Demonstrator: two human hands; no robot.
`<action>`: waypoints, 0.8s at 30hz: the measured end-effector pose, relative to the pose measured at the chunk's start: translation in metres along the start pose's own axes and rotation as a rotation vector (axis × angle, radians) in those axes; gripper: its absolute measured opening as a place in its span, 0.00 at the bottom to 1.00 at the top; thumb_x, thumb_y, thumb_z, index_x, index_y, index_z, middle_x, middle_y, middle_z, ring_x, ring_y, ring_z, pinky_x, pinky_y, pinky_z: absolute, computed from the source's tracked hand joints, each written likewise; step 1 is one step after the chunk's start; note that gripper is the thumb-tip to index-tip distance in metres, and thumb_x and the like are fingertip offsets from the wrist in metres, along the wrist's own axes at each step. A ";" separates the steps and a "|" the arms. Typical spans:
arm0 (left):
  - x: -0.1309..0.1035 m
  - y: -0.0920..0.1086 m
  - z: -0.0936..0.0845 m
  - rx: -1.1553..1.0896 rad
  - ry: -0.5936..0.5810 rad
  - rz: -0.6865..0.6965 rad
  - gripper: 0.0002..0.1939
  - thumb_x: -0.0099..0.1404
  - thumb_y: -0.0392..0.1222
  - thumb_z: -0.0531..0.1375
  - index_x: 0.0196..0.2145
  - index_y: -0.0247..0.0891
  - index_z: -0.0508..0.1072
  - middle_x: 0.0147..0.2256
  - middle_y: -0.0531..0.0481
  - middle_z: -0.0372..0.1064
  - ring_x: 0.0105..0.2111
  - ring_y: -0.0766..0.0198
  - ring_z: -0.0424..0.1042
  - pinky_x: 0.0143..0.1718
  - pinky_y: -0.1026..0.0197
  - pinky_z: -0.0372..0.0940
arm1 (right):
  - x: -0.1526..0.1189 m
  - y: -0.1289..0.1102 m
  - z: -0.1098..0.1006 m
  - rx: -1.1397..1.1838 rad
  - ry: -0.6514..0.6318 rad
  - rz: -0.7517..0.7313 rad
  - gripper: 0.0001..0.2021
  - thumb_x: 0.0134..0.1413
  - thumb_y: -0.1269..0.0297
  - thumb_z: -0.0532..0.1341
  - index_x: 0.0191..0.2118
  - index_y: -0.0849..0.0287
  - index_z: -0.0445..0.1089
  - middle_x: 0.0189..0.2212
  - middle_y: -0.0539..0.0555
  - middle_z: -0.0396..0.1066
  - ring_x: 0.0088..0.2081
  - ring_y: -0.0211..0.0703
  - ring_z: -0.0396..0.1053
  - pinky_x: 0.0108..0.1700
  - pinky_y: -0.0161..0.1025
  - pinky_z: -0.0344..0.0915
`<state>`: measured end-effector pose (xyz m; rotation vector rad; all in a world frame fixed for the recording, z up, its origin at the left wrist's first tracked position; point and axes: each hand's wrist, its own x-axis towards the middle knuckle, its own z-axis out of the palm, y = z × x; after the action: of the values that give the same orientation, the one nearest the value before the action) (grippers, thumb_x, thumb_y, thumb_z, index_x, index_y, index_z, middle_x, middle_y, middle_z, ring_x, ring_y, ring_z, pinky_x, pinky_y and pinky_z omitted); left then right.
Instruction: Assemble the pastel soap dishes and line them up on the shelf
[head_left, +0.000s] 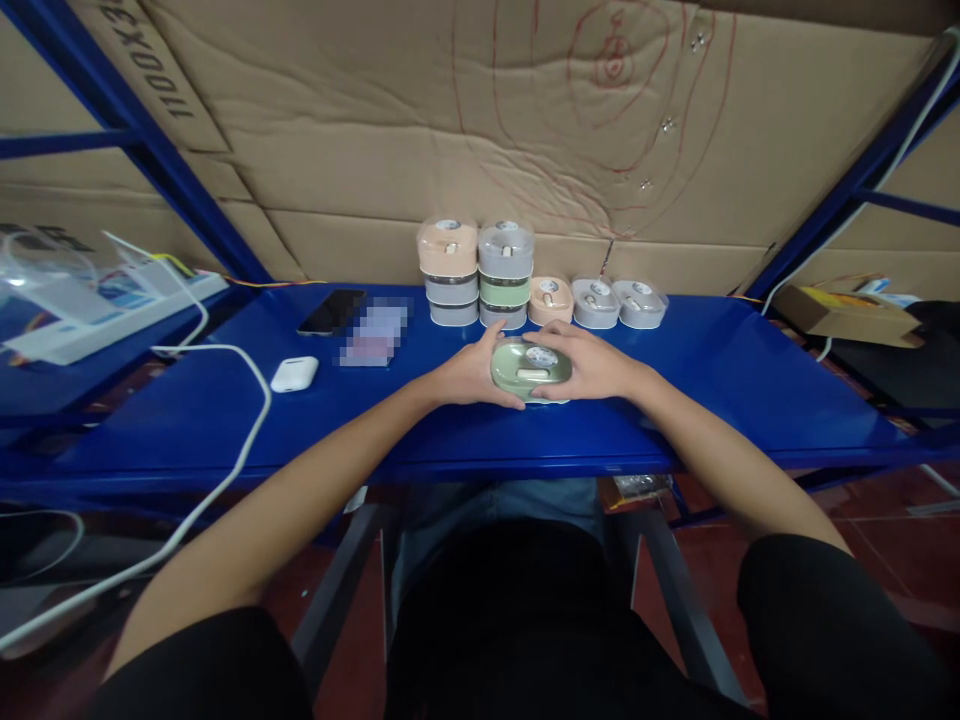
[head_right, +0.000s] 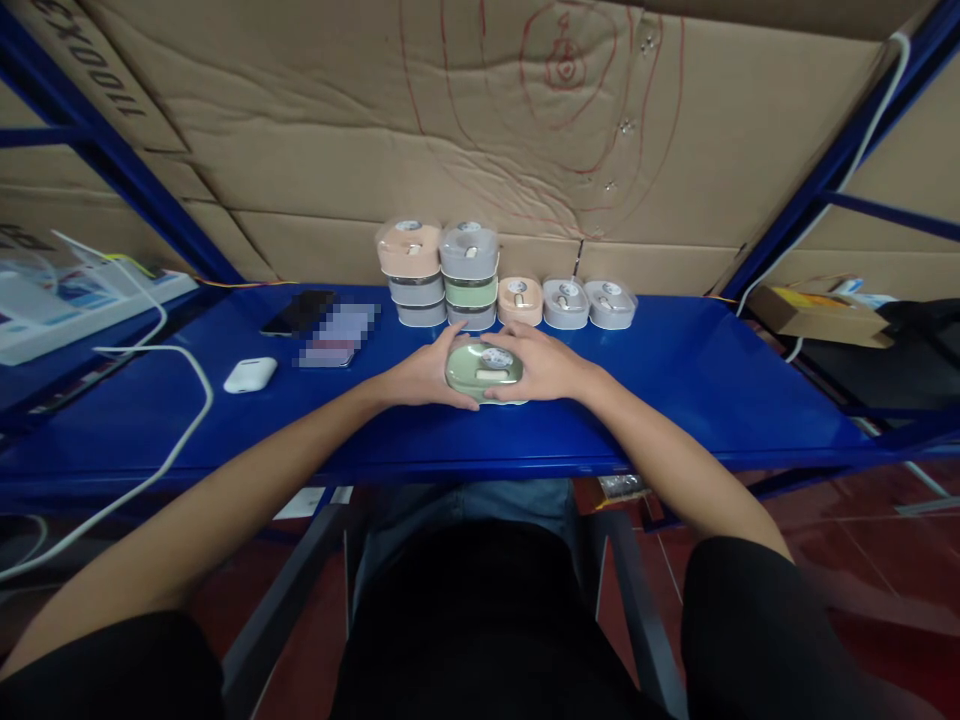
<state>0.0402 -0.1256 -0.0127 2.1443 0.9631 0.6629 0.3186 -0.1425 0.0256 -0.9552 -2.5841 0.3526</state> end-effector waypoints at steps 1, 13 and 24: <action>0.000 0.000 0.000 0.000 0.002 -0.008 0.83 0.44 0.63 0.85 0.85 0.41 0.44 0.75 0.23 0.65 0.74 0.24 0.68 0.73 0.28 0.65 | 0.001 0.000 0.000 0.000 -0.001 0.002 0.46 0.58 0.38 0.74 0.79 0.47 0.68 0.61 0.62 0.75 0.62 0.66 0.75 0.69 0.62 0.72; 0.002 -0.006 -0.009 0.106 -0.010 0.066 0.66 0.45 0.66 0.84 0.74 0.40 0.65 0.70 0.29 0.73 0.69 0.27 0.74 0.69 0.32 0.70 | -0.002 0.007 0.010 0.002 -0.020 0.048 0.51 0.59 0.35 0.74 0.82 0.46 0.61 0.62 0.63 0.74 0.63 0.70 0.74 0.67 0.64 0.74; -0.003 -0.013 -0.034 0.073 0.008 -0.002 0.62 0.57 0.61 0.78 0.79 0.38 0.57 0.65 0.32 0.78 0.67 0.36 0.76 0.72 0.33 0.65 | -0.007 0.055 -0.031 0.054 0.241 0.017 0.55 0.47 0.30 0.79 0.78 0.43 0.69 0.75 0.58 0.72 0.74 0.74 0.69 0.78 0.72 0.60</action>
<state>0.0098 -0.1086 -0.0018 2.2057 1.0085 0.6451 0.3687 -0.1031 0.0327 -0.9393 -2.3389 0.2912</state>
